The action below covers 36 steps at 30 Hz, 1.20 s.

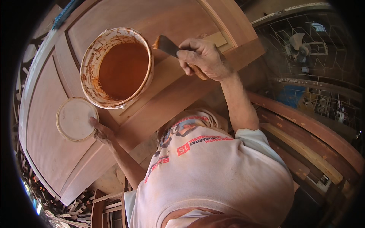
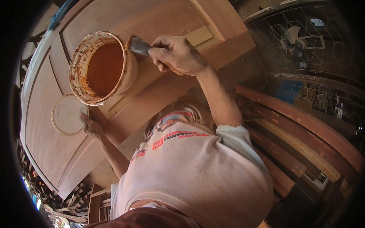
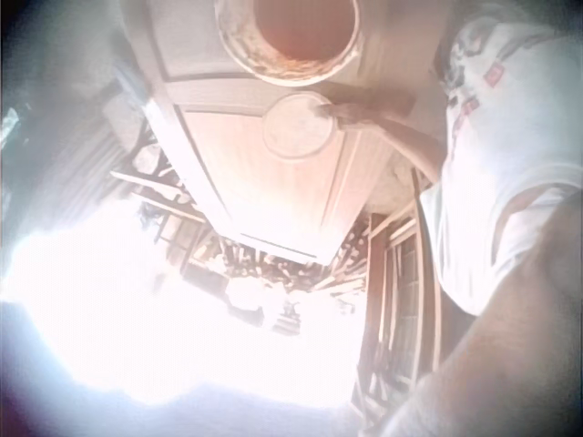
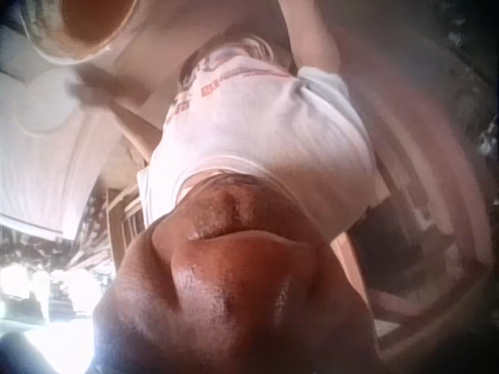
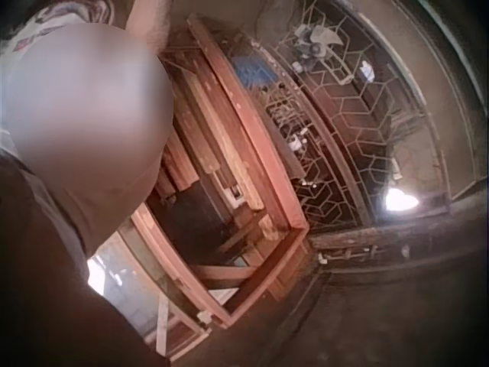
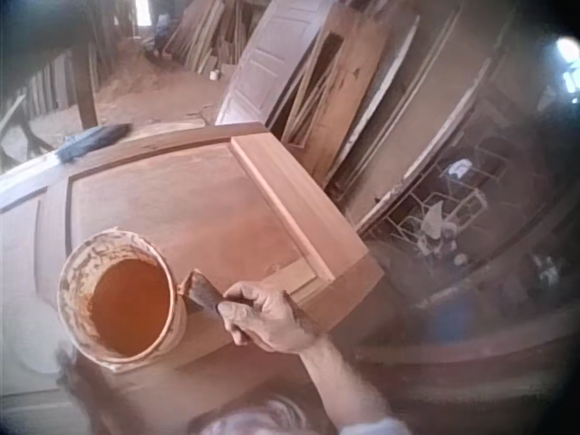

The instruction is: The person scrapes a wooden door with a putty knife, sweeps the surface with a hand broom, and applies a reddish-brown finish from a container using the putty knife. The person works on the door's edges and panels, repeatedly scraping and sweeping to remove debris before applying the finish.

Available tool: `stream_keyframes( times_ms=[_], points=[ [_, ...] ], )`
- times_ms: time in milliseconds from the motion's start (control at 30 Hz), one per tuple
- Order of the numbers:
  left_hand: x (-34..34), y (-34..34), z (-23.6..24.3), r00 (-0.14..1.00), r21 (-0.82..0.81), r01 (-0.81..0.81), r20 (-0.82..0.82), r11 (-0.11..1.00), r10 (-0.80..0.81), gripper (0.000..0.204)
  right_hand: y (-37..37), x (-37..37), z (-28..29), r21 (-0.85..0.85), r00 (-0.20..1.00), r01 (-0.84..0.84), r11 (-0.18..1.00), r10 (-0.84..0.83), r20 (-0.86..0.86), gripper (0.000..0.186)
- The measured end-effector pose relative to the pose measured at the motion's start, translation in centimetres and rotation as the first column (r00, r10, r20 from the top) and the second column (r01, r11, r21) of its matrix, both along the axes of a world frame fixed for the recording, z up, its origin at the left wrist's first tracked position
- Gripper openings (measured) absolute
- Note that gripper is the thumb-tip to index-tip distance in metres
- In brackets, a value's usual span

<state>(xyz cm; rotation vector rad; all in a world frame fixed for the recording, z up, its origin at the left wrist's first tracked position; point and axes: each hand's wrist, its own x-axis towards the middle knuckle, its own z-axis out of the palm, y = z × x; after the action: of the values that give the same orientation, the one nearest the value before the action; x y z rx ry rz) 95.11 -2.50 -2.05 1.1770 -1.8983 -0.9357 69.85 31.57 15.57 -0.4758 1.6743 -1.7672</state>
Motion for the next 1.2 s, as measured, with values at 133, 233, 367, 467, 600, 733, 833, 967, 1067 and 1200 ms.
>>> stream_keyframes(
  times_ms=[133, 233, 367, 467, 600, 733, 833, 967, 1067, 1200],
  points=[
    [-1.1, 0.5, 1.6, 0.947, 0.215, -0.222, 0.279, 0.951, 0.158, 0.077, 10.4, -0.9, -5.0, 0.057, 0.953, 0.278, 0.959, -0.283, 0.104, 0.019],
    [-0.4, -1.1, -0.1, 0.947, 0.144, -0.253, 0.241, 0.957, 0.214, 0.074, 18.5, -2.5, -6.7, 0.222, 0.886, 0.455, 0.862, -0.463, -0.018, 0.024],
    [1.0, -4.1, -3.3, 0.891, -0.348, -0.111, 0.381, 0.931, 0.249, 0.058, 24.9, -5.2, -7.7, 0.499, 0.825, 0.563, 0.659, -0.408, -0.391, 0.032],
    [4.4, -9.0, -6.6, 0.646, -0.562, 0.147, 0.677, 0.814, 0.351, 0.048, 26.9, -6.4, -9.2, 0.521, 0.705, 0.614, 0.593, -0.115, -0.700, 0.035],
    [4.9, -10.5, -7.1, 0.565, -0.460, 0.181, 0.772, 0.869, 0.291, 0.044, 26.2, -6.1, -8.6, 0.690, 0.645, 0.581, 0.432, 0.273, -0.714, 0.039],
    [4.9, -10.5, -7.3, 0.423, -0.496, 0.282, 0.833, 0.821, 0.358, 0.048, 25.9, -5.2, -9.0, 0.844, 0.698, 0.460, 0.277, 0.475, -0.536, 0.044],
    [5.7, -10.7, -7.8, 0.426, -0.503, 0.287, 0.829, 0.815, 0.362, 0.048, 25.5, -6.1, -6.4, 0.894, 0.755, 0.376, 0.243, 0.479, -0.448, 0.043],
    [5.5, -11.5, -8.0, 0.434, -0.505, 0.305, 0.829, 0.808, 0.354, 0.048, 25.4, -7.7, -7.0, 0.880, 0.743, 0.380, 0.284, 0.473, -0.474, 0.041],
    [5.8, -11.7, -8.2, 0.437, -0.504, 0.309, 0.828, 0.806, 0.350, 0.048, 26.3, -7.3, -6.1, 0.916, 0.763, 0.331, 0.226, 0.508, -0.401, 0.041],
    [6.3, -12.1, -8.3, 0.435, -0.504, 0.317, 0.830, 0.804, 0.349, 0.048, 26.1, -8.0, -5.9, 0.890, 0.770, 0.372, 0.262, 0.449, -0.454, 0.041]
  ],
)
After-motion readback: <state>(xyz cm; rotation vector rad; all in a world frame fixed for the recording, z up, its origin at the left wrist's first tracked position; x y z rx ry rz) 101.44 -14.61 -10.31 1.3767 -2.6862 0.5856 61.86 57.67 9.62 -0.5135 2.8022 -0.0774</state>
